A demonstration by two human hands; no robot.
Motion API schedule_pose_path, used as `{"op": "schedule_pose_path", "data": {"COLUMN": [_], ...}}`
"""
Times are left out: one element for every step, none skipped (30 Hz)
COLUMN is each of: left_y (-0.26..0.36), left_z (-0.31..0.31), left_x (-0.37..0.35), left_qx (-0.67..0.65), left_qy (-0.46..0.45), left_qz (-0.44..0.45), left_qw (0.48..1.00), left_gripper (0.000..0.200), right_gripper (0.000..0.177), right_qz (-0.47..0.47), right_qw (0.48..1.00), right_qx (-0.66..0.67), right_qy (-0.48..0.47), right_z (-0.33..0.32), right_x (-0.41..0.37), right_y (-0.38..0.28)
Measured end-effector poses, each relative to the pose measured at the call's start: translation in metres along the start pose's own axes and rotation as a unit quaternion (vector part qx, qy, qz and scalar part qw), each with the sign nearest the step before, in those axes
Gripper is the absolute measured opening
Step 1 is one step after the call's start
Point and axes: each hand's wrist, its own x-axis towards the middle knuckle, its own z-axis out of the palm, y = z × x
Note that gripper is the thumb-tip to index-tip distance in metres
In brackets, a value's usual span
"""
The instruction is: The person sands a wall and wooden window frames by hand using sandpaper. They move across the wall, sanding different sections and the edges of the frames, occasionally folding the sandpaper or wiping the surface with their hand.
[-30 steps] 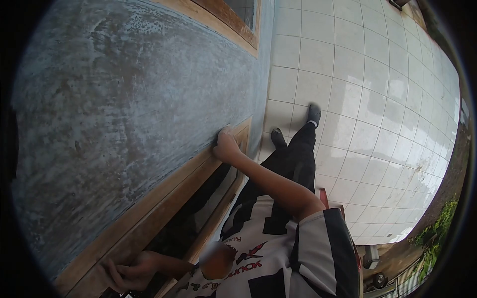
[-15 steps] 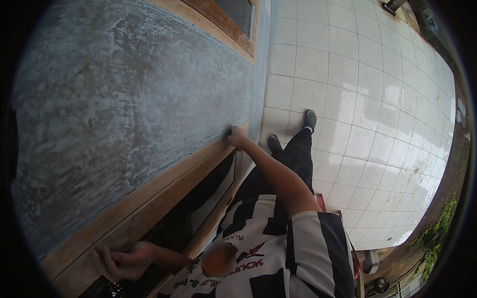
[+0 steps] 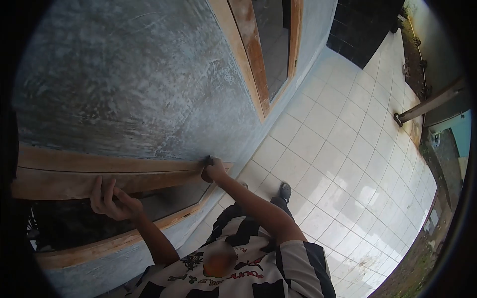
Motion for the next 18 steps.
{"op": "schedule_pose_path", "data": {"left_y": [0.005, 0.014, 0.025, 0.037, 0.049, 0.062, 0.076, 0.088, 0.102, 0.12, 0.136, 0.148, 0.16, 0.171, 0.179, 0.185, 0.187, 0.183], "left_z": [-0.007, -0.014, -0.022, -0.028, -0.033, -0.041, -0.047, -0.05, -0.05, -0.046, -0.04, -0.038, -0.037, -0.036, -0.036, -0.036, -0.035, -0.039], "left_x": [-0.002, -0.007, -0.012, -0.019, -0.029, -0.042, -0.053, -0.059, -0.065, -0.073, -0.083, -0.092, -0.103, -0.118, -0.116, -0.114, -0.113, -0.093], "left_qx": [-0.038, -0.016, -0.081, -0.148, -0.13, -0.199, -0.267, -0.332, -0.396, -0.528, -0.645, -0.747, -0.804, -0.82, -0.848, -0.869, -0.874, -0.872], "left_qy": [-0.011, -0.008, -0.008, -0.005, -0.003, -0.058, -0.108, -0.165, -0.214, -0.213, -0.198, -0.194, -0.178, -0.144, -0.125, -0.107, -0.096, -0.098], "left_qz": [-0.026, -0.037, -0.09, -0.142, -0.152, -0.21, -0.266, -0.315, -0.36, -0.444, -0.503, -0.535, -0.542, -0.553, -0.513, -0.467, -0.46, -0.475], "left_qw": [0.999, 0.999, 0.993, 0.979, 0.98, 0.956, 0.92, 0.874, 0.817, 0.692, 0.54, 0.344, 0.171, 0.029, -0.048, -0.125, -0.123, -0.072], "left_gripper": [0.018, 0.018, 0.015, 0.014, 0.014, 0.015, 0.017, 0.028, 0.041, 0.056, 0.071, 0.092, 0.101, 0.105, 0.107, 0.109, 0.109, 0.108], "right_gripper": [0.039, 0.04, 0.042, 0.039, 0.037, 0.037, 0.038, 0.041, 0.041, 0.04, 0.04, 0.04, 0.039, 0.037, 0.038, 0.038, 0.038, 0.038], "right_qz": [-0.039, -0.113, -0.184, -0.116, -0.041, -0.029, -0.075, -0.123, -0.116, -0.087, -0.059, -0.056, -0.038, -0.019, 0.015, 0.017, -0.02, -0.059], "right_qw": [0.998, 0.989, 0.972, 0.967, 0.95, 0.946, 0.932, 0.909, 0.903, 0.884, 0.862, 0.855, 0.849, 0.844, 0.854, 0.85, 0.866, 0.877], "right_qx": [-0.016, -0.023, -0.025, 0.003, 0.029, 0.021, -0.057, -0.135, -0.145, -0.15, -0.157, -0.17, -0.175, -0.18, -0.196, -0.209, -0.257, -0.301], "right_qy": [-0.037, -0.09, -0.142, -0.228, -0.309, -0.323, -0.35, -0.374, -0.387, -0.434, -0.479, -0.488, -0.497, -0.505, -0.482, -0.484, -0.428, -0.37], "right_z": [0.003, -0.002, -0.014, -0.028, -0.046, -0.062, -0.076, -0.083, -0.089, -0.092, -0.092, -0.09, -0.087, -0.085, -0.081, -0.078, -0.073, -0.069], "right_x": [-0.019, -0.039, -0.063, -0.097, -0.122, -0.131, -0.139, -0.144, -0.148, -0.152, -0.154, -0.153, -0.153, -0.153, -0.151, -0.15, -0.149, -0.147], "right_y": [-0.033, -0.055, -0.076, -0.117, -0.145, -0.145, -0.144, -0.147, -0.154, -0.167, -0.176, -0.182, -0.186, -0.19, -0.195, -0.2, -0.207, -0.214]}}
